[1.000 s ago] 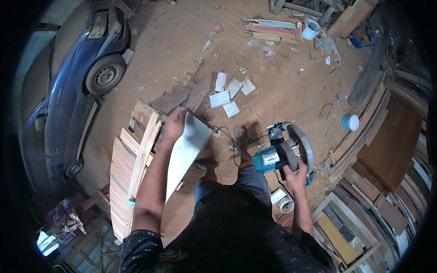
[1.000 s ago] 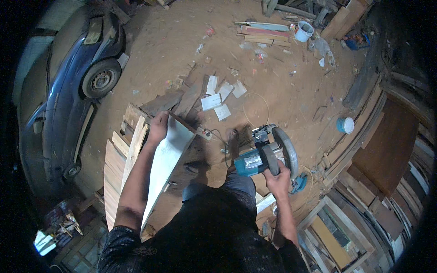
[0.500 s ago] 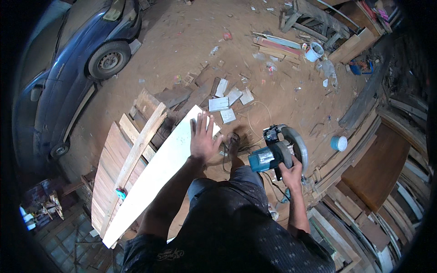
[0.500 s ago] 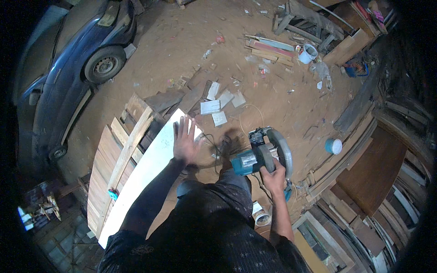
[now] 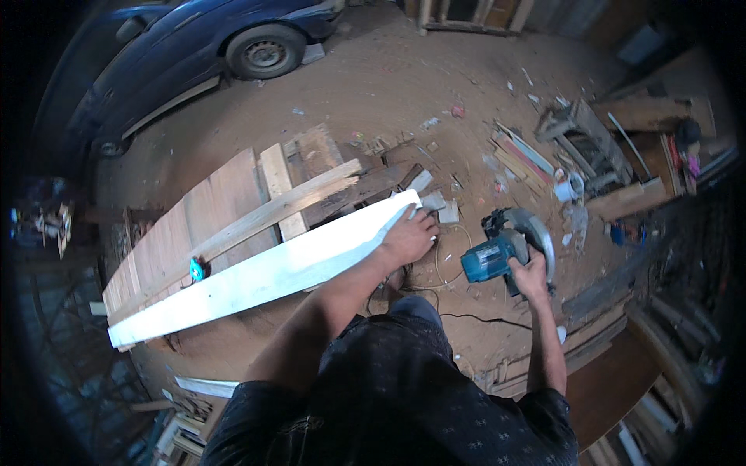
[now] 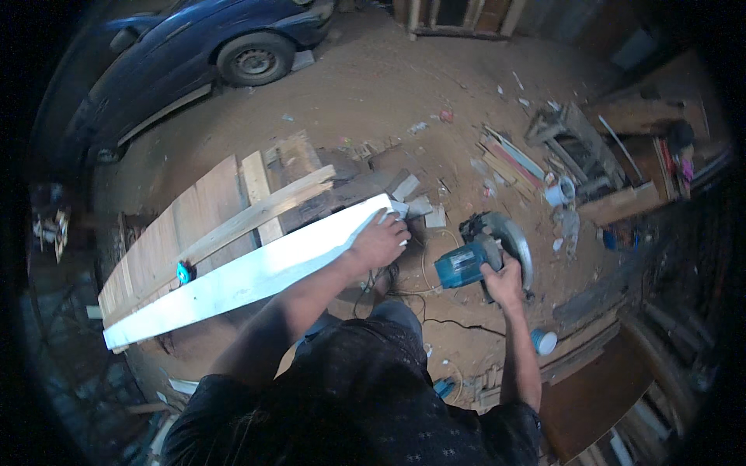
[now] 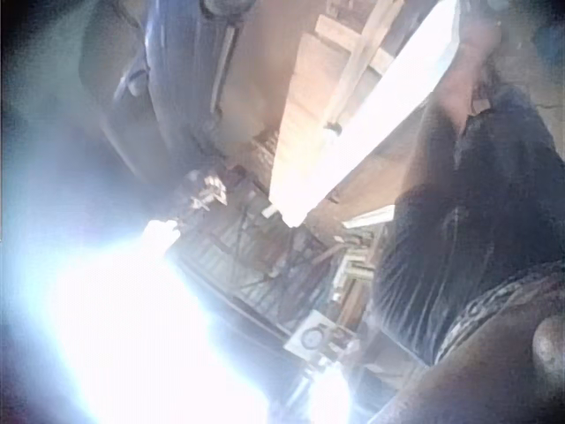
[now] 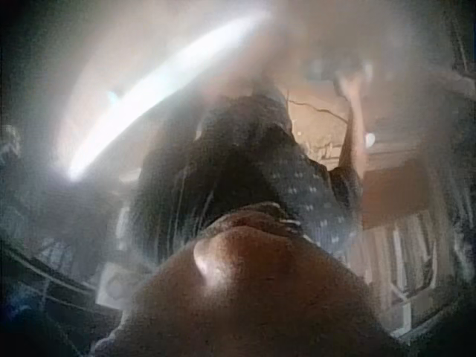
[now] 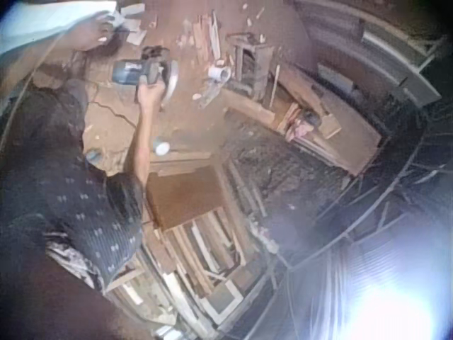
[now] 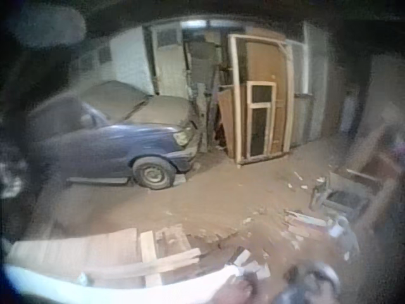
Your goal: The person measures and marks long white wooden planks with a tape measure and pencil. They then use a circular saw to cut the planks into smaller sections. The person repeatedly measures, marks, and cuts the wood, stacking the finished pieces on a workbench.
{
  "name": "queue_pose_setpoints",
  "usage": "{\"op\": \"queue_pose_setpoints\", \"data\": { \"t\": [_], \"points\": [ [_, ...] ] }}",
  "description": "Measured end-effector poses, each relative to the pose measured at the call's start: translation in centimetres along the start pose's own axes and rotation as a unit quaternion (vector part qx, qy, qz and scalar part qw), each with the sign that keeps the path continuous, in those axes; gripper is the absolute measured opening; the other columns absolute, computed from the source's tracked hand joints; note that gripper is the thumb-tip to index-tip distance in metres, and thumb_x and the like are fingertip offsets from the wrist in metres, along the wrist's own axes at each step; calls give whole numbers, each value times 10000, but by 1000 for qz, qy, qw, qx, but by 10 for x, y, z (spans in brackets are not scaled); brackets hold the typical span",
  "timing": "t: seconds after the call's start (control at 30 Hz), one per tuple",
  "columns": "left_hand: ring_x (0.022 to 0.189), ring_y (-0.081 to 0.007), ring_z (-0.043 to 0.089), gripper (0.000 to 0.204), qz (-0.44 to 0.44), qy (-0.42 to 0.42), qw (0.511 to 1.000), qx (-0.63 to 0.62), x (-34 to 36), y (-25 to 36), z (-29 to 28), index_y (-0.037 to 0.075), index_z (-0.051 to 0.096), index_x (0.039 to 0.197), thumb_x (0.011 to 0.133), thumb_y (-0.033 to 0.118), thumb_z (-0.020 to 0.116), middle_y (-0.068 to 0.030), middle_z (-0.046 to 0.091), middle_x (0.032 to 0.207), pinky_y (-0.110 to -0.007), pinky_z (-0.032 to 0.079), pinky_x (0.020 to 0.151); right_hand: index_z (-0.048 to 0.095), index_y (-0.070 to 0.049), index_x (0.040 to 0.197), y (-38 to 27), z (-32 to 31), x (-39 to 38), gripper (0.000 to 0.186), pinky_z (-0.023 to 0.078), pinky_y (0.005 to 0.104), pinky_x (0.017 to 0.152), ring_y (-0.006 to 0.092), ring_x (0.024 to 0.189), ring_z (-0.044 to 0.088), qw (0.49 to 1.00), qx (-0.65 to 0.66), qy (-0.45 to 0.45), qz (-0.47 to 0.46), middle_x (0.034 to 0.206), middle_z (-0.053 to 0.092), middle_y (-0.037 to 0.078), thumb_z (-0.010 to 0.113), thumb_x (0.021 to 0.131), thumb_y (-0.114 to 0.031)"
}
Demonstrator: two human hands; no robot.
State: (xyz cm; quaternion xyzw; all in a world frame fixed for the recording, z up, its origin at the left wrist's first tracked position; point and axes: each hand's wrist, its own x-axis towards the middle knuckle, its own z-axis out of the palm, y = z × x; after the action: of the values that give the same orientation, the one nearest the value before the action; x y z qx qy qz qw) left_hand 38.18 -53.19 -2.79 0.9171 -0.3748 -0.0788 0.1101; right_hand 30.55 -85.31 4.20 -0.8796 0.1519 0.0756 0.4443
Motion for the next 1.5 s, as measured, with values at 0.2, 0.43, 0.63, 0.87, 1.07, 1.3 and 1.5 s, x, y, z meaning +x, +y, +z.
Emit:
{"op": "queue_pose_setpoints", "data": {
  "t": [0.2,0.43,0.63,0.87,1.07,1.3,1.5],
  "points": [
    [1313,-223,500,394,9,22,1000,-8,-14,-12,-2,106,678,1195,895,359,654,-50,630,1283,-483,297,1182,664,43,1191,-76,-6,92,489,526,419,912,382,1031,712,979,-160,-62,-107,1031,727,249,761,765,-178],
    [1331,-232,487,384,-43,6,998,-44,-107,-49,-4,98,675,1196,929,368,619,-57,611,1338,-470,280,1196,656,84,1195,-179,41,147,522,533,415,905,388,1018,719,950,-174,-76,-249,1042,716,287,751,763,-193],
    [1503,-275,320,505,-113,127,984,-46,-192,-65,14,113,545,1425,998,382,554,-121,442,1558,-477,189,1264,668,-49,1250,-293,135,150,525,555,477,861,437,962,696,865,-296,-172,-368,1050,726,243,772,765,-219],
    [1528,-326,286,550,-284,175,937,-104,-309,-80,24,133,439,1532,1042,379,485,-166,352,1621,-501,187,1259,642,-60,1254,-409,322,93,471,594,485,814,384,912,732,636,-454,-241,-575,1008,741,193,728,817,-212],
    [1512,-346,308,535,-463,190,862,-83,-440,-104,23,130,461,1517,1052,394,476,-190,361,1610,-535,182,1247,683,-52,1050,-427,521,39,207,604,428,658,267,815,763,476,-546,-232,-649,908,764,98,629,875,-149],
    [1503,-349,320,530,-614,233,750,-81,-529,-113,32,127,510,1476,1021,394,544,-192,387,1592,-563,172,1240,737,-166,989,-393,635,-32,146,560,365,657,189,834,756,459,-627,-178,-604,914,767,20,611,917,-180],
    [1497,-359,322,511,-652,265,706,-78,-518,-113,30,117,516,1467,1008,337,562,-193,403,1578,-597,185,1220,731,-147,1031,-370,650,-53,189,517,395,780,209,966,704,430,-651,-174,-601,1019,737,73,572,931,-164]
  ]
}}
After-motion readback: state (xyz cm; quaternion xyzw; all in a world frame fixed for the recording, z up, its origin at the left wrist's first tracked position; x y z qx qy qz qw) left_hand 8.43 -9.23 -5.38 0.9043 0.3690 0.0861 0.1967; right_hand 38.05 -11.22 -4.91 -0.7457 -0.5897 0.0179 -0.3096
